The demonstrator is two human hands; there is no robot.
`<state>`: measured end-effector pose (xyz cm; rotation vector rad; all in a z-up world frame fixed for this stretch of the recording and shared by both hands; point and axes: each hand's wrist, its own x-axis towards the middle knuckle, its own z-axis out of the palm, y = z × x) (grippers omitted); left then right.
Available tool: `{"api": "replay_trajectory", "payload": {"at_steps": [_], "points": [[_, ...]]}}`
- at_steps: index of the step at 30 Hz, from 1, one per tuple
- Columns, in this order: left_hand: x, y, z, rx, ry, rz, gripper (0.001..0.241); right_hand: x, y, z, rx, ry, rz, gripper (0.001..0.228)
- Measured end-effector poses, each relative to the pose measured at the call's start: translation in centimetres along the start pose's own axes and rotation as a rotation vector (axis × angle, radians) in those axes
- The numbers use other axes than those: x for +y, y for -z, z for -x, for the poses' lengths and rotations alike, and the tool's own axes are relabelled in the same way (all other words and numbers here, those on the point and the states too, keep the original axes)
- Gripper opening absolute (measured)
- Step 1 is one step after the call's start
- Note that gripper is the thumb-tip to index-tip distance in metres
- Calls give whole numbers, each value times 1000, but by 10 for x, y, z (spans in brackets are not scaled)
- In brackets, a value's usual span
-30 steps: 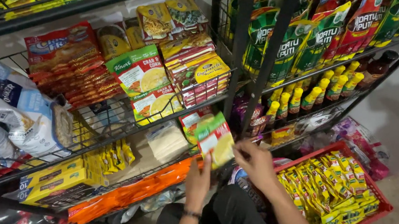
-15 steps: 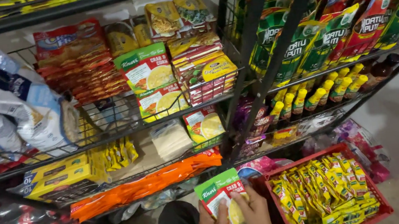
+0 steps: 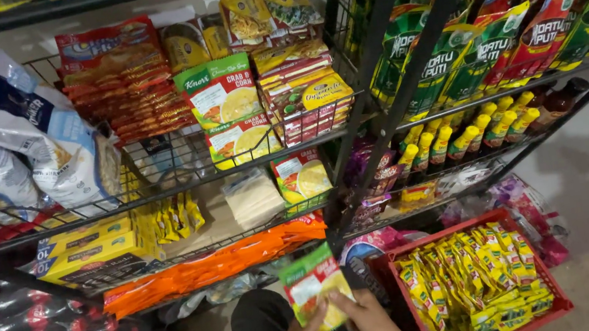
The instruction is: Organizing and checking stock of soup packets and other food items on a retail shelf.
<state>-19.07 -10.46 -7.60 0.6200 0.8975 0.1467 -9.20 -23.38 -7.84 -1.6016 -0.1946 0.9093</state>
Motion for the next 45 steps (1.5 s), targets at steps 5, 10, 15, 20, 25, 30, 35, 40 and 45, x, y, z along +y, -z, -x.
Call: {"api": "replay_trajectory", "payload": {"at_steps": [5, 10, 15, 20, 25, 30, 35, 40, 45], "points": [[-13, 22, -6, -21, -405, -254, 39, 22, 0, -8, -136, 135, -23, 31], [14, 16, 23, 182, -650, -596, 38, -16, -14, 12, -169, 393, -4, 28], [27, 9, 36, 39, -820, -499, 29, -49, -27, 13, -28, 471, 56, 28], [108, -28, 98, 184, -923, -516, 34, -148, -25, 22, 31, 670, 362, 24], [212, -68, 147, 167, -1662, -797, 24, -284, -40, 51, 143, 956, 396, 26], [298, -103, 139, 151, -1677, -547, 23, -384, -56, 36, 336, 1116, 593, 25], [355, -122, 84, 247, -1612, -694, 22, -422, -63, -34, 390, 1250, 669, 26], [382, -125, 27, 409, -1513, -854, 20, -433, -68, -83, 588, 1231, 989, 18], [388, -132, 21, 435, -1296, -919, 12, -438, -75, -101, 566, 877, 1107, 23]]}}
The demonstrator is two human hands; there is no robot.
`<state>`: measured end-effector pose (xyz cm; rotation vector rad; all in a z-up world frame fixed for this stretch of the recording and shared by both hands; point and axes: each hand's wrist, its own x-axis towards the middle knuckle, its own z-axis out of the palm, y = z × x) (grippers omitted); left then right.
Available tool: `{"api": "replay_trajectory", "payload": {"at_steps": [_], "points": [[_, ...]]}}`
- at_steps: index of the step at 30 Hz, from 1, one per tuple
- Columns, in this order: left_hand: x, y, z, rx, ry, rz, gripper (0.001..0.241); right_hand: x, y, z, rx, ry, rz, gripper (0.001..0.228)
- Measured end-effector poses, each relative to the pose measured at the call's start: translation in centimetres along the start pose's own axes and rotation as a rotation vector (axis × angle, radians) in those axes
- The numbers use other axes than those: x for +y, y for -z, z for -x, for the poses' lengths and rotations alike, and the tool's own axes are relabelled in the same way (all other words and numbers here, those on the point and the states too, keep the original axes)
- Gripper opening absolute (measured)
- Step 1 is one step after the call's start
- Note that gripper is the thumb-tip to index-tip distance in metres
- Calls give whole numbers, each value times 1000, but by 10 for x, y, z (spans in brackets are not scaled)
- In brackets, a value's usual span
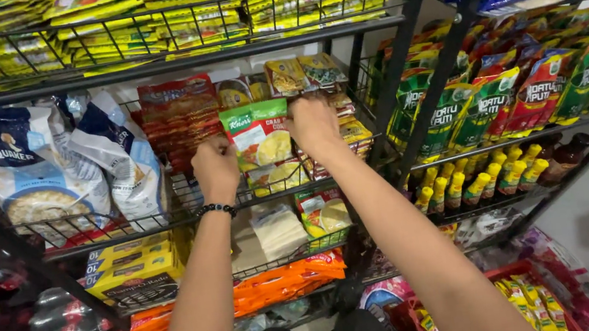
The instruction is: Organizing and checking stock of soup packets and other food items on a retail shelf.
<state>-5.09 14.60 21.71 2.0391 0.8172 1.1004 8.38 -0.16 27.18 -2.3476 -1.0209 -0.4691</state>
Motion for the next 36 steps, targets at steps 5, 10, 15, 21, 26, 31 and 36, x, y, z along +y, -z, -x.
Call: {"api": "replay_trajectory", "payload": {"at_steps": [5, 10, 15, 21, 26, 31, 36], "points": [[-11, -11, -11, -23, 41, -30, 13, 3, -21, -10, 95, 12, 125, 16], [-14, -13, -19, -80, 22, -87, 12, -8, -6, -7, -42, -57, 148, 17], [-11, -15, -25, -154, 86, -144, 10, -2, -10, -8, 41, -75, 102, 14], [-17, -27, -29, -95, 63, -64, 10, 5, -16, -13, 220, 9, 61, 8], [-24, -33, -35, -109, 89, -100, 11, 4, -12, -15, 143, -8, 58, 10], [-22, -25, -31, -124, 82, -117, 22, 2, 19, 2, -4, -84, 40, 13], [45, 38, 31, 12, -264, -70, 19, 1, 93, 86, 305, 80, -526, 17]]}}
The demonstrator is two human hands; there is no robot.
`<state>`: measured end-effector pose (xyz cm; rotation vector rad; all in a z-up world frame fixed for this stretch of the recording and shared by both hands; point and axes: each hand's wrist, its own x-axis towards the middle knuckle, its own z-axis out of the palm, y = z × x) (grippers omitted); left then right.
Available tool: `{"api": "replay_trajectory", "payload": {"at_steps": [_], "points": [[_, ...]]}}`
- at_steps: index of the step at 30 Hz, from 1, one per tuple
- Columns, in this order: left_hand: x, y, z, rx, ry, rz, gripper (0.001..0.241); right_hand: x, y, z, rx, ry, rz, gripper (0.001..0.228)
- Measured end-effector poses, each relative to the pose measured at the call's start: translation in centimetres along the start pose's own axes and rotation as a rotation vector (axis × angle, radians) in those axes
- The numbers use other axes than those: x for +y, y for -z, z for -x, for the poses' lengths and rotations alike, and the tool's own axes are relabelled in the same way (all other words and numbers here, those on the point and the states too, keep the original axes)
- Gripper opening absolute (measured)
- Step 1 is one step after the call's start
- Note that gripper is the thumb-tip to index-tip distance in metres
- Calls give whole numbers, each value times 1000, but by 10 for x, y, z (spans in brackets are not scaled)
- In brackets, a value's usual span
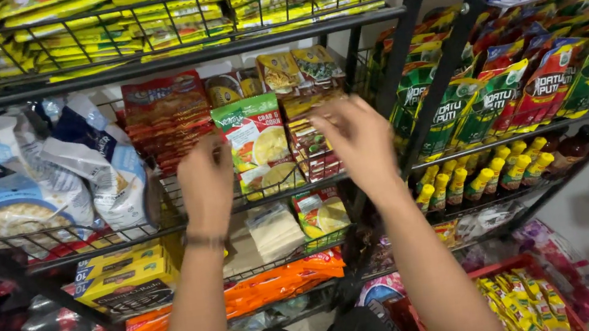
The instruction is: Organizing and checking stock of soup packets and other food items on a retail shelf.
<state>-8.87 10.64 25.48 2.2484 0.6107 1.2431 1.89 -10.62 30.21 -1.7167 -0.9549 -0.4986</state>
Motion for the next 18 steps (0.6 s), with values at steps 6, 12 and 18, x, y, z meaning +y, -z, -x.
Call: {"api": "replay_trajectory", "payload": {"at_steps": [6, 12, 18], "points": [[33, -1, 135, -135, 67, 508, 26, 90, 28, 122, 93, -451, -171, 18], [-58, -126, 208, -296, 230, 342, 30, 189, -18, 195, -71, -651, -249, 26], [-64, -182, 196, -346, 431, 280, 38, 207, -60, 196, -290, -669, -85, 45]]}}
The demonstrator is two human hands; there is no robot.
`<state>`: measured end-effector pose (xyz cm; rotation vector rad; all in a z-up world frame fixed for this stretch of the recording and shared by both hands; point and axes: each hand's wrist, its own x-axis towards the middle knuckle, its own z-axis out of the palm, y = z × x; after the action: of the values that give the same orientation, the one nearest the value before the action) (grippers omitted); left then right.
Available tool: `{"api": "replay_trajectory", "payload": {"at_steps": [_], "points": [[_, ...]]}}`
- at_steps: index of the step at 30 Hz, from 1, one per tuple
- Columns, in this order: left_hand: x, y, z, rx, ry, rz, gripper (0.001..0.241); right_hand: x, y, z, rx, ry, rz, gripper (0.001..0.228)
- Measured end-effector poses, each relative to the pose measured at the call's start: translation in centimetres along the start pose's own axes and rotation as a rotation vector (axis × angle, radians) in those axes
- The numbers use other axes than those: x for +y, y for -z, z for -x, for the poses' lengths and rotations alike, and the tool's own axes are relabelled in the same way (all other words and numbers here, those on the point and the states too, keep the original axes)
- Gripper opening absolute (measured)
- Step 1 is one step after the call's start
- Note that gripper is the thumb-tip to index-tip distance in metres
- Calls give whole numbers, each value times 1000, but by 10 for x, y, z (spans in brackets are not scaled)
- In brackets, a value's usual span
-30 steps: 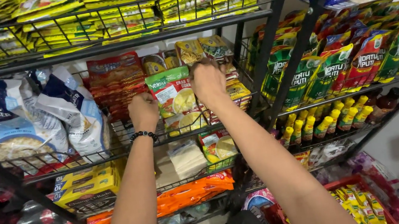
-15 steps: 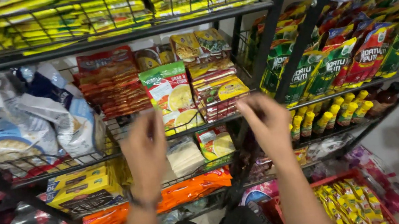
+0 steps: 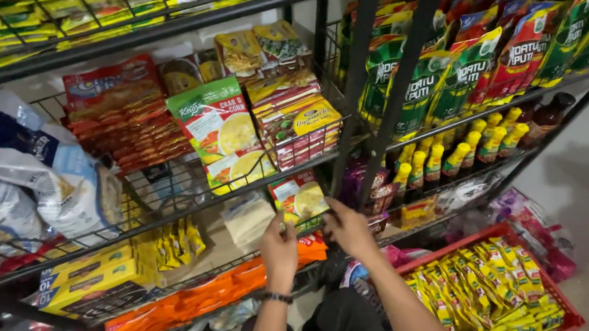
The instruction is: Organizing and checking stock of soup packets and other food items on a retail shelf.
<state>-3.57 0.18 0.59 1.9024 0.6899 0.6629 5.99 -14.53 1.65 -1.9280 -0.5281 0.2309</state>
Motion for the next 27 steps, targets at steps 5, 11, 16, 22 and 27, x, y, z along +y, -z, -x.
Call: {"api": "replay_trajectory", "payload": {"at_steps": [5, 11, 16, 22, 27], "points": [[-32, -36, -41, -132, 181, 94, 34, 13, -23, -30, 25, 55, 457, 43], [-26, -44, -53, -230, 259, -140, 32, 26, -39, -49, -30, -111, 627, 38], [-13, -46, -45, -224, 339, -16, 40, 2, -35, -36, 70, -27, 589, 41], [-16, -67, -46, 37, -83, -84, 58, -35, -8, -5, 202, 75, 420, 35], [-19, 9, 42, -247, 67, -187, 75, -36, 40, 66, 5, -27, -331, 34]]}}
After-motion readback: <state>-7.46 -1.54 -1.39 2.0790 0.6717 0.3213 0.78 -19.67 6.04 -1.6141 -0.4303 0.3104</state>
